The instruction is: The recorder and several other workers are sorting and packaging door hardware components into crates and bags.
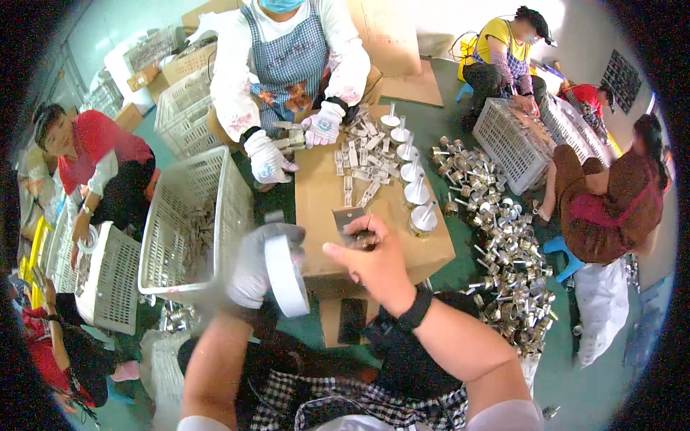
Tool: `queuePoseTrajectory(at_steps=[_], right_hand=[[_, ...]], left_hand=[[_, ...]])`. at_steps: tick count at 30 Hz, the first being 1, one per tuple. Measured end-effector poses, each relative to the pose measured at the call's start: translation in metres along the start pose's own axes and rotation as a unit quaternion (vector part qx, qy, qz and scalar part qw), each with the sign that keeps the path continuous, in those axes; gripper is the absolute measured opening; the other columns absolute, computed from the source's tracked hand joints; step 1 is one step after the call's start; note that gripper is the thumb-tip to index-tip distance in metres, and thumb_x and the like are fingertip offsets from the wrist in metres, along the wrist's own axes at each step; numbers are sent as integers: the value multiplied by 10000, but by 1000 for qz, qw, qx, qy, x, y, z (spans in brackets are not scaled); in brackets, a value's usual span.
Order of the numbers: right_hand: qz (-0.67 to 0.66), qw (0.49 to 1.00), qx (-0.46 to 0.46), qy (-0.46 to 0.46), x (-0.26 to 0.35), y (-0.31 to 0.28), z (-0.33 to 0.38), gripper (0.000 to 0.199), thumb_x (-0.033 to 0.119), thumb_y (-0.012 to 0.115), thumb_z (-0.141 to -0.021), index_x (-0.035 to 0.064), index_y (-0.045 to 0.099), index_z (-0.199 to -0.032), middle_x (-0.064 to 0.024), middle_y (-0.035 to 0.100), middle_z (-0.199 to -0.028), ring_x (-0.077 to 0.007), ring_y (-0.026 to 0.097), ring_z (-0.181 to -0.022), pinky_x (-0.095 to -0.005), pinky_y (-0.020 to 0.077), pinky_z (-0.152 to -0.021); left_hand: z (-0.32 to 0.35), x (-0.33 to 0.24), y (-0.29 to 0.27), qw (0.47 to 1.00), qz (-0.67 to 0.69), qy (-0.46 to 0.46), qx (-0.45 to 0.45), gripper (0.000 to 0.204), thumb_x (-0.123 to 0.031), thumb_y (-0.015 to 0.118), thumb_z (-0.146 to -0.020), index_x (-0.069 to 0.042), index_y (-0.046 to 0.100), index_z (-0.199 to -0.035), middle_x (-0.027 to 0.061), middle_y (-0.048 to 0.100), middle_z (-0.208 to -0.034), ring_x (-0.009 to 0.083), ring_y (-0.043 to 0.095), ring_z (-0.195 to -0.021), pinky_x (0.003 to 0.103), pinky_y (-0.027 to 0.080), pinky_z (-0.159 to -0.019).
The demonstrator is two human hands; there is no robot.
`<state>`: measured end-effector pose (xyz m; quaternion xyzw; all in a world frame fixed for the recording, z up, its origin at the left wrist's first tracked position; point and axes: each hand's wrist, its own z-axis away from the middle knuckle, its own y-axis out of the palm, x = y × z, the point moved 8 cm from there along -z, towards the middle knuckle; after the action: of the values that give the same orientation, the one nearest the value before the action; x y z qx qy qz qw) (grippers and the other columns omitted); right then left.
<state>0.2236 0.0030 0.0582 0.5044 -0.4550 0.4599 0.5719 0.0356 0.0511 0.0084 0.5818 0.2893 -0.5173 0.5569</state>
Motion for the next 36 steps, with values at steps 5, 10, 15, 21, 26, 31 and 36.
queuePoseTrajectory(at_steps=[5,10,15,21,26,31,36], right_hand=[[12,978,21,-209,36,27,28,354,18,739,-719,79,486,-959,-6,522,-876,-80,518,-759,-229,434,-657],[152,923,109,-336,51,63,55,373,87,816,-657,79,551,-920,-69,582,-862,-184,600,-766,-282,479,-677],[103,916,251,-296,38,89,57,350,148,695,-746,61,496,-1021,-124,562,-939,-313,580,-856,-360,463,-724],[65,925,279,-251,38,100,53,326,113,676,-760,60,486,-1019,-132,563,-938,-321,584,-861,-365,462,-730],[77,929,284,-226,35,99,50,311,128,672,-770,58,490,-1013,-129,566,-936,-316,587,-861,-360,463,-727],[107,929,278,-219,30,103,47,315,154,684,-766,63,502,-1008,-125,569,-936,-299,592,-857,-348,464,-719],[161,920,275,-229,31,98,49,319,192,720,-752,77,531,-982,-114,582,-868,-289,605,-793,-341,472,-688]], left_hand=[[-50,-25,-19,995,-76,67,-11,203,-67,529,-823,80,615,-933,183,631,-945,280,621,-846,402,540,-748],[-103,2,-24,981,-124,151,-13,224,-101,516,-833,57,583,-976,192,633,-972,315,620,-841,417,540,-726],[-161,50,-32,980,190,-4,59,277,-148,470,-832,64,573,-978,249,616,-999,386,593,-899,503,517,-739],[-175,55,-14,961,269,-45,58,226,-84,490,-813,75,594,-935,227,622,-886,338,589,-767,439,501,-670],[-184,59,-17,947,314,-17,66,217,-92,468,-836,44,591,-953,241,634,-918,354,618,-782,444,536,-680],[-175,55,-24,936,349,-53,-1,252,-149,457,-856,52,596,-917,229,628,-900,352,598,-754,450,513,-670],[-165,51,-10,955,294,-47,4,303,-199,457,-873,47,589,-989,196,643,-966,333,623,-871,428,529,-775]])
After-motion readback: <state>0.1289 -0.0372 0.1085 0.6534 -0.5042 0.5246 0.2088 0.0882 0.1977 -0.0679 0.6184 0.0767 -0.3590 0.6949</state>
